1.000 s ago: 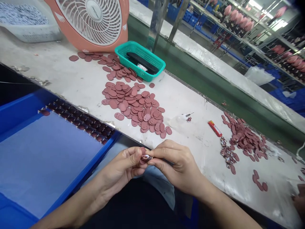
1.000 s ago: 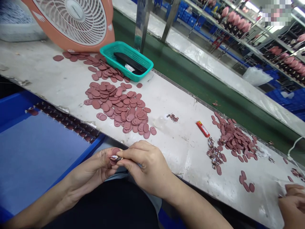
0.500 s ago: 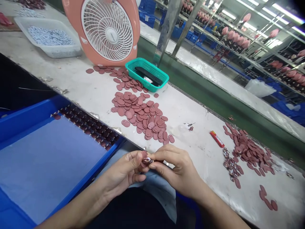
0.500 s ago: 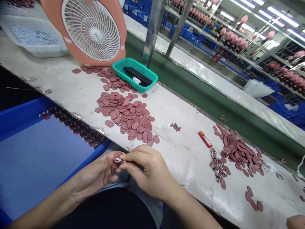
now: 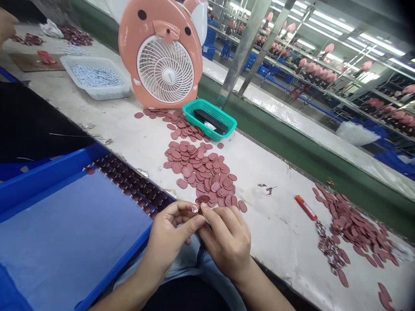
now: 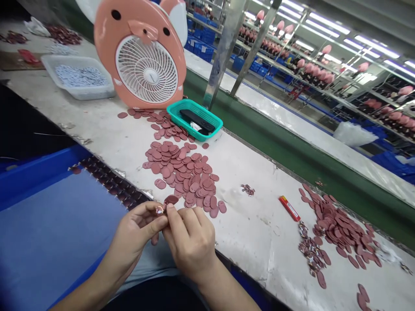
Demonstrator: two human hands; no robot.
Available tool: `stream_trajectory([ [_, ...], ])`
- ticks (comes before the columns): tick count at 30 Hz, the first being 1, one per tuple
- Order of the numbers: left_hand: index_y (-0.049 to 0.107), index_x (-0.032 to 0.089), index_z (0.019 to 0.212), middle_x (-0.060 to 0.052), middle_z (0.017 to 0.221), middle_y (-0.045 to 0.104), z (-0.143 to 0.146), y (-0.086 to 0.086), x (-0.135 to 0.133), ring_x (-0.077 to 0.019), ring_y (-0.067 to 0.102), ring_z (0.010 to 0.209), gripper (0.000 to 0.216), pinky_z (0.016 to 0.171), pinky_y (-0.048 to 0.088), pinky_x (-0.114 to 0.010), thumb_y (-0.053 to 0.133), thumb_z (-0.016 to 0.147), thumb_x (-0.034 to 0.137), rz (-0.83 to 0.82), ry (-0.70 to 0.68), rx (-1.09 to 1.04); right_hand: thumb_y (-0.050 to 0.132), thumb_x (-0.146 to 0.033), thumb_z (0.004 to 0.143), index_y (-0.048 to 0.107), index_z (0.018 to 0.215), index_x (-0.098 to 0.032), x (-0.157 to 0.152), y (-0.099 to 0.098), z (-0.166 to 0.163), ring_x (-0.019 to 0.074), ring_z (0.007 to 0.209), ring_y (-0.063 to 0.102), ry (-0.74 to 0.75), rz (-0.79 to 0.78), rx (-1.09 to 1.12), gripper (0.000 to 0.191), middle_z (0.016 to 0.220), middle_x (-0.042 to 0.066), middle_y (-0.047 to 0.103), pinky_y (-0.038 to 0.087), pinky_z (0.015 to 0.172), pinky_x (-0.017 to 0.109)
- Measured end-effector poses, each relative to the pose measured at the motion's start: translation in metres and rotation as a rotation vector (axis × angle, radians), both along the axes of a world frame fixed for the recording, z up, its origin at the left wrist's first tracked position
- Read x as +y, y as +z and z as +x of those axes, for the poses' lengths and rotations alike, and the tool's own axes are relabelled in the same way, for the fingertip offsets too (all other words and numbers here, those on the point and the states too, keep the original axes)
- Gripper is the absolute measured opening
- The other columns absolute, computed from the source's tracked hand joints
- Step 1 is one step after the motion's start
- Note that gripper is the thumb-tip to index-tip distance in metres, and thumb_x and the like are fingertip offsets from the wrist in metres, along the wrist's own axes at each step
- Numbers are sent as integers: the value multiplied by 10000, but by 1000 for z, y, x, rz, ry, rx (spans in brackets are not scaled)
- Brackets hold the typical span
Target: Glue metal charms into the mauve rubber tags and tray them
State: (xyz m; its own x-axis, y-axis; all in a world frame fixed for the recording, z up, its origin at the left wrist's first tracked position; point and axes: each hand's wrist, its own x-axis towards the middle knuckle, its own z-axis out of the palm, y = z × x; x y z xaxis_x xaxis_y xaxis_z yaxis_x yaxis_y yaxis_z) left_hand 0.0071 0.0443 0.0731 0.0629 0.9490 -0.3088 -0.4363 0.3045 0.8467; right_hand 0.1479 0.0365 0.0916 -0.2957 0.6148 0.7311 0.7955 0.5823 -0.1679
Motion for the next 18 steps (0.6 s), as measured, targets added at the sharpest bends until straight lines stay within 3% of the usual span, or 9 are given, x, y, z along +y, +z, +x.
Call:
stream_trajectory([
  [5,751,163,811,-19,734,687,-9,-6,2,-109,552,538,299,400,472,-172,862,715,423,34,51,128,632,-110,950,664,1103,-126,6,-6,-13,166,661,586,27,-59,47,157,786,61,692,488,599,320],
  [9,736,166,923,-68,844,733,-31,-20,9,-223,705,739,381,486,564,-251,786,767,510,4,109,227,687,-83,914,646,1163,-87,-1,-2,-18,163,670,597,132,-60,18,252,778,61,689,487,596,319],
  [11,705,164,985,-87,916,743,-58,-37,21,-276,732,869,422,574,613,-313,752,784,532,-13,183,325,700,-50,892,650,1165,-57,-8,-1,-15,162,671,578,194,-60,-6,278,752,64,671,492,591,313],
  [15,649,154,1090,-91,1066,714,-147,-82,57,-250,700,966,340,753,615,-372,677,900,433,-47,381,673,695,43,848,679,1093,-36,-18,-4,-2,161,694,567,213,-92,17,258,737,81,660,515,604,294],
  [18,671,146,1108,-99,1169,682,-215,-107,84,-265,666,1045,257,885,577,-465,680,952,349,-103,373,973,692,64,837,692,1054,-44,-21,-11,7,155,681,570,159,-86,16,243,733,86,662,518,592,283],
])
